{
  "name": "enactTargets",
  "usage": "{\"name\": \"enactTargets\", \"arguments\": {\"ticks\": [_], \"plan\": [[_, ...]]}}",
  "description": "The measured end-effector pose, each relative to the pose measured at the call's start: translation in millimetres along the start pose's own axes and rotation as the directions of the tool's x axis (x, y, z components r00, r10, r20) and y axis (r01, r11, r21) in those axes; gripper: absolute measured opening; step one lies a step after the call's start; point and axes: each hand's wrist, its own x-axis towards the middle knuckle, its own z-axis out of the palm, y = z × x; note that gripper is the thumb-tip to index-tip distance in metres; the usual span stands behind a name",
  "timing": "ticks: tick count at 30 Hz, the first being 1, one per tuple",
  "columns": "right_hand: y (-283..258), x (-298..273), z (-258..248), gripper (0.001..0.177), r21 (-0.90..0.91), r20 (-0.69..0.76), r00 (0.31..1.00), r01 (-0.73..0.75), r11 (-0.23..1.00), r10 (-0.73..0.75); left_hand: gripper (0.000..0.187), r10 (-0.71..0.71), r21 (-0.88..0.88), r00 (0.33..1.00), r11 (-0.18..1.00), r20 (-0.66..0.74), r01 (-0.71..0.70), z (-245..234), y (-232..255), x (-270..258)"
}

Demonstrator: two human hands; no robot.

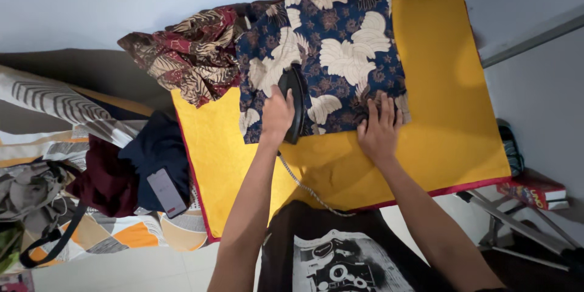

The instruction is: The person irons a patterned shirt laid out on a yellow ironing board. They smooth the fabric with one hand while moving the iron with the other, then flip the shirt over to iron the other side.

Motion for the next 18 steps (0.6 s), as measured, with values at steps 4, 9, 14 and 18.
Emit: {"name": "enactTargets", "arguments": {"ticks": [4, 9, 14, 18], "plan": [[0, 3, 0, 0.056, 0.003, -0.011, 1.0, 0.003, 1.0, -0.002, 0.04, 0.135, -0.017, 0.988, 0.991, 0.081, -0.134, -4, -7, -11], [1, 0, 1, 0.055, -0.014, 0.004, 1.0, -0.005, 1.0, 0.005, 0.041, 0.054, 0.029, 0.998, 0.998, -0.011, -0.054, -2, 1, -14], [4, 0, 4, 0.056, -0.017, 0.028, 1.0, -0.008, 1.0, 0.008, 0.037, -0.11, -0.413, 0.967, 0.889, 0.228, 0.198, -6, 4, -3], [3, 0, 4, 0.056, -0.003, 0.027, 1.0, -0.013, 1.0, 0.013, 0.036, -0.066, -0.562, 0.967, 0.803, 0.248, 0.199, -5, 6, -23]]}}
